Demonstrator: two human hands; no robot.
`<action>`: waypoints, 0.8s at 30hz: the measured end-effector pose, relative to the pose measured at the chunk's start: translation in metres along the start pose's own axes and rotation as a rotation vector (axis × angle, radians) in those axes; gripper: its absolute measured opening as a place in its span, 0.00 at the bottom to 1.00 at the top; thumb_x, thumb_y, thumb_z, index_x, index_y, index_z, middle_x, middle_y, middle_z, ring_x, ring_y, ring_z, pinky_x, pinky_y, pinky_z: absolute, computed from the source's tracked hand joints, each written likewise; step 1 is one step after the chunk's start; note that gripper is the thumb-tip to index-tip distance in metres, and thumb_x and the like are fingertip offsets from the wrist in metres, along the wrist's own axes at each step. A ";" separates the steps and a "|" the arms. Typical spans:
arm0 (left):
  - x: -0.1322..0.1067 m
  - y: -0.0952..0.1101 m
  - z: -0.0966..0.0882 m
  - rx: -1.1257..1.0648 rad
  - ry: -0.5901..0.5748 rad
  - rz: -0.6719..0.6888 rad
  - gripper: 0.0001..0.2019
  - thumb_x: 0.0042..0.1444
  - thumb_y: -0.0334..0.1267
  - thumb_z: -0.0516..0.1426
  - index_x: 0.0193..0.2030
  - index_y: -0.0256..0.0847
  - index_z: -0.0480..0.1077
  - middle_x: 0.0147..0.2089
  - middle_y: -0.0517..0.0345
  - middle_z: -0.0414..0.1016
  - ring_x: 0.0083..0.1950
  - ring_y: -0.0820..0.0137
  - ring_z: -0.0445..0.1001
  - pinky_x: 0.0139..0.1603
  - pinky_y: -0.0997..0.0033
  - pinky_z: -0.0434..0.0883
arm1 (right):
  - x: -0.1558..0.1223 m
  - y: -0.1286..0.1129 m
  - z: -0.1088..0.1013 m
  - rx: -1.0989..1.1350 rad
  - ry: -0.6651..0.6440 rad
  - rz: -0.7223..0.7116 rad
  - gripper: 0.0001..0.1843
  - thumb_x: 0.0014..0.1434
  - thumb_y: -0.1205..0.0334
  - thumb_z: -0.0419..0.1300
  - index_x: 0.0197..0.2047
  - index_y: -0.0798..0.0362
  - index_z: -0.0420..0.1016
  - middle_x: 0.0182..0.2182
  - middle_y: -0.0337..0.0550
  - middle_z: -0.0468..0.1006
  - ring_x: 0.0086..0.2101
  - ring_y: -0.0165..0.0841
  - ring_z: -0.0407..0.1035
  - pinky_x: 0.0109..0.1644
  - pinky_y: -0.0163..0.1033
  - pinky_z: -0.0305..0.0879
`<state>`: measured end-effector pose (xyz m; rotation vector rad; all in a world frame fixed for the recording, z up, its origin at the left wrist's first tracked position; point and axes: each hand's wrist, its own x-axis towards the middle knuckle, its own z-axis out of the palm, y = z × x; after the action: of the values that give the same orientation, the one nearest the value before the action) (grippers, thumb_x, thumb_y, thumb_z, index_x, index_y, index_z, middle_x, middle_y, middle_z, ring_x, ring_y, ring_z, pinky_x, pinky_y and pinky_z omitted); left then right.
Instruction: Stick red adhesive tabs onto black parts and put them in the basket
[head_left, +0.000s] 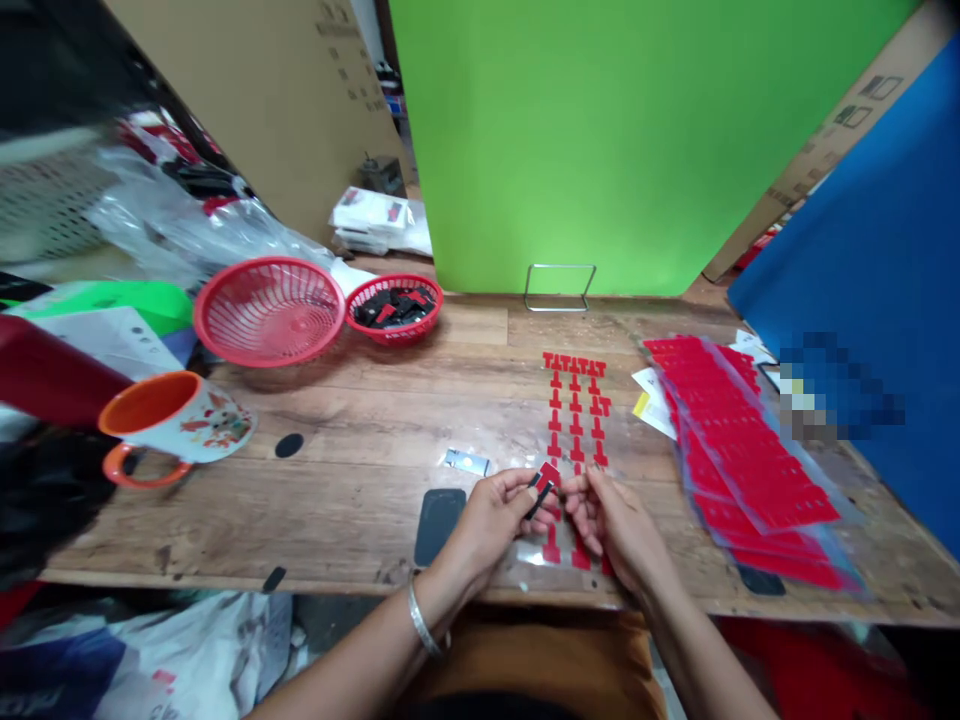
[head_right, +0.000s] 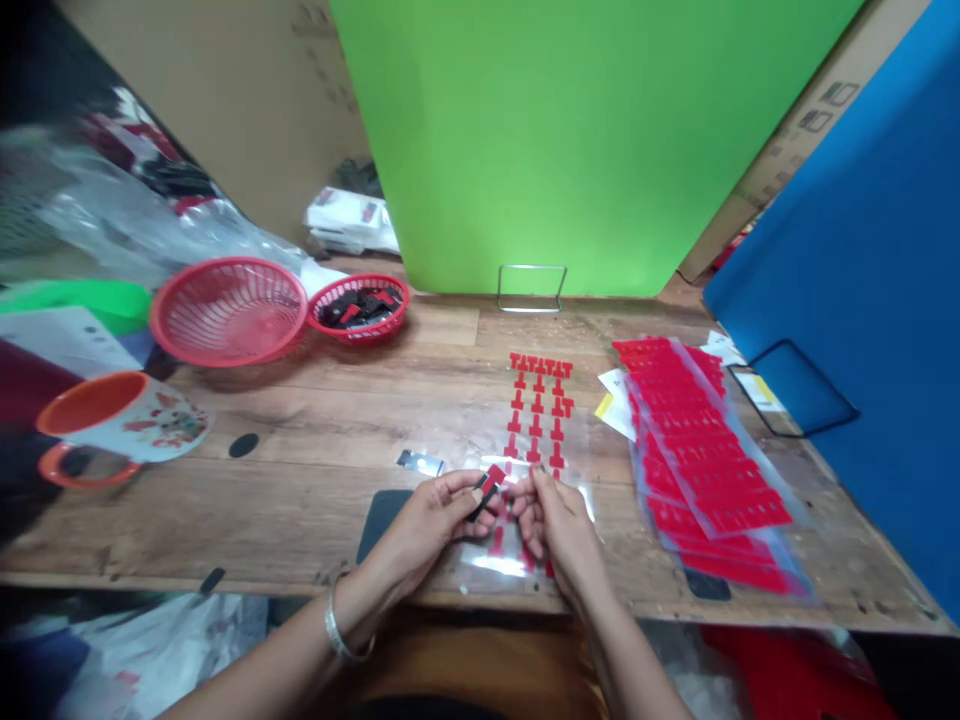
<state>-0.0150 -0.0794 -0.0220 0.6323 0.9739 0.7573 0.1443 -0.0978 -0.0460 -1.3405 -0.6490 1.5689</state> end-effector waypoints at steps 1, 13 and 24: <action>0.003 0.006 -0.007 0.004 0.022 0.023 0.09 0.51 0.34 0.59 0.39 0.33 0.73 0.33 0.54 0.75 0.28 0.78 0.73 0.31 0.79 0.72 | 0.000 0.003 -0.001 -0.007 -0.007 0.006 0.24 0.54 0.41 0.59 0.32 0.58 0.73 0.20 0.38 0.72 0.14 0.21 0.58 0.11 0.25 0.51; 0.089 0.183 -0.124 0.418 0.606 0.660 0.15 0.45 0.32 0.60 0.42 0.32 0.74 0.40 0.49 0.77 0.40 0.67 0.74 0.47 0.65 0.70 | 0.002 0.019 -0.002 -0.192 -0.007 -0.046 0.25 0.55 0.38 0.56 0.32 0.55 0.69 0.16 0.33 0.68 0.10 0.20 0.53 0.11 0.26 0.47; 0.043 0.115 -0.106 1.234 -0.039 0.339 0.08 0.46 0.39 0.59 0.31 0.38 0.75 0.29 0.57 0.76 0.30 0.69 0.72 0.32 0.74 0.65 | -0.004 0.008 0.005 -0.322 -0.059 -0.062 0.22 0.57 0.42 0.55 0.27 0.54 0.69 0.13 0.31 0.64 0.10 0.22 0.51 0.13 0.28 0.44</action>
<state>-0.1265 0.0374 -0.0008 1.9053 1.2660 0.3479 0.1374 -0.1035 -0.0500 -1.4950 -1.0035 1.5029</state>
